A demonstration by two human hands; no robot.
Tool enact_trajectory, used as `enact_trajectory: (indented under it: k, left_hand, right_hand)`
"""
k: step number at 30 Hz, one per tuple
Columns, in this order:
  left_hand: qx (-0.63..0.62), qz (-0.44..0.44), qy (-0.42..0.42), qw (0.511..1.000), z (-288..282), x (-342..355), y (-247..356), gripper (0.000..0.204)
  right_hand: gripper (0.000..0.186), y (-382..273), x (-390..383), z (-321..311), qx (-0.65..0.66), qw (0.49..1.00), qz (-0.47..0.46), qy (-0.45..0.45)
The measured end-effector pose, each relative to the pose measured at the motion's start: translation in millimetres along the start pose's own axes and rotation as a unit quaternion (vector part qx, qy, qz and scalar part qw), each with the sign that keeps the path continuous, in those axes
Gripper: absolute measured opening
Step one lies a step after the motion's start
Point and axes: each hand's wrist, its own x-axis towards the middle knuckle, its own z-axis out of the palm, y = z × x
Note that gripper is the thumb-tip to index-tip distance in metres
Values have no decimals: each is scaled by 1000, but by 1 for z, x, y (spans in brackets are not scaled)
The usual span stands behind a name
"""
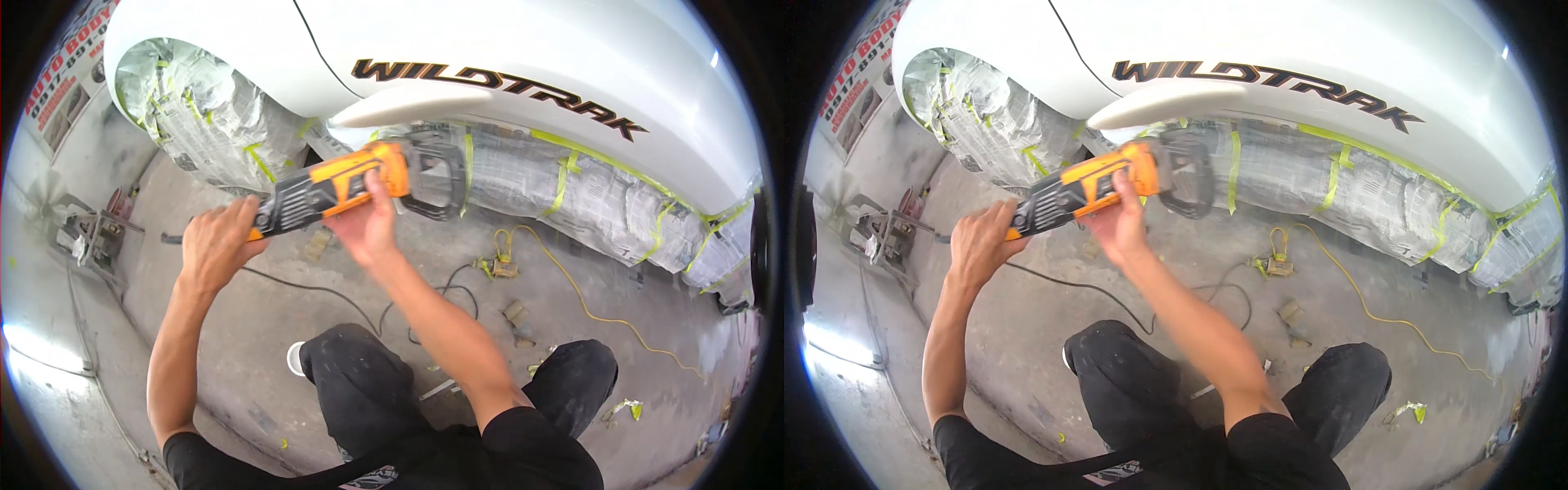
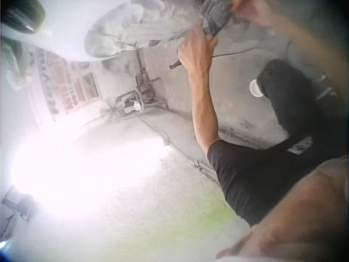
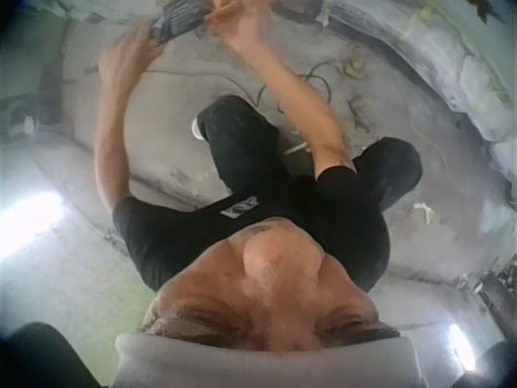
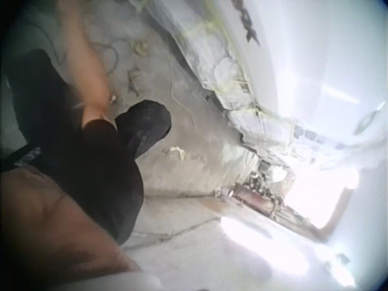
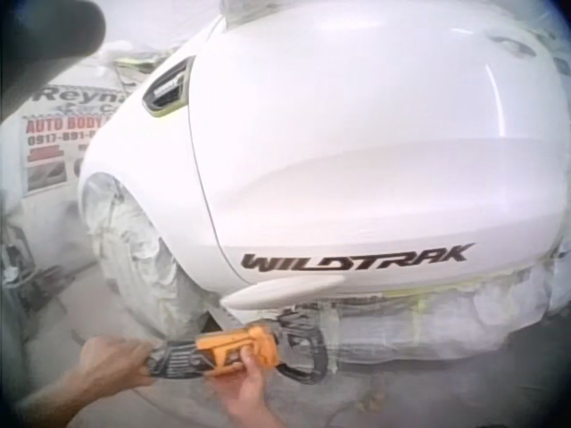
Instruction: The person is using an electric buffer to polish the white side panel of a vehicle. The person moves the rotating buffing pad along the side of the car, including the area with a logo.
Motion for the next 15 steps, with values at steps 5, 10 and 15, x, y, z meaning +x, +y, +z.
enact_trajectory:
  k: [5, 10, 15]
  left_hand:
    - [1, -60, 4, 998, 16, -31, -35, 47]
    - [-71, -76, 6, 995, 35, -30, -30, 50]
    - [-113, -10, 24, 993, 57, 4, 6, 52]
  right_hand:
    - [61, 41, 19, 11, -9, 998, 56, 4]
    - [61, 32, 16, 6, -34, 998, 40, 34]
    - [62, -25, -14, -6, -97, 991, -38, 88]
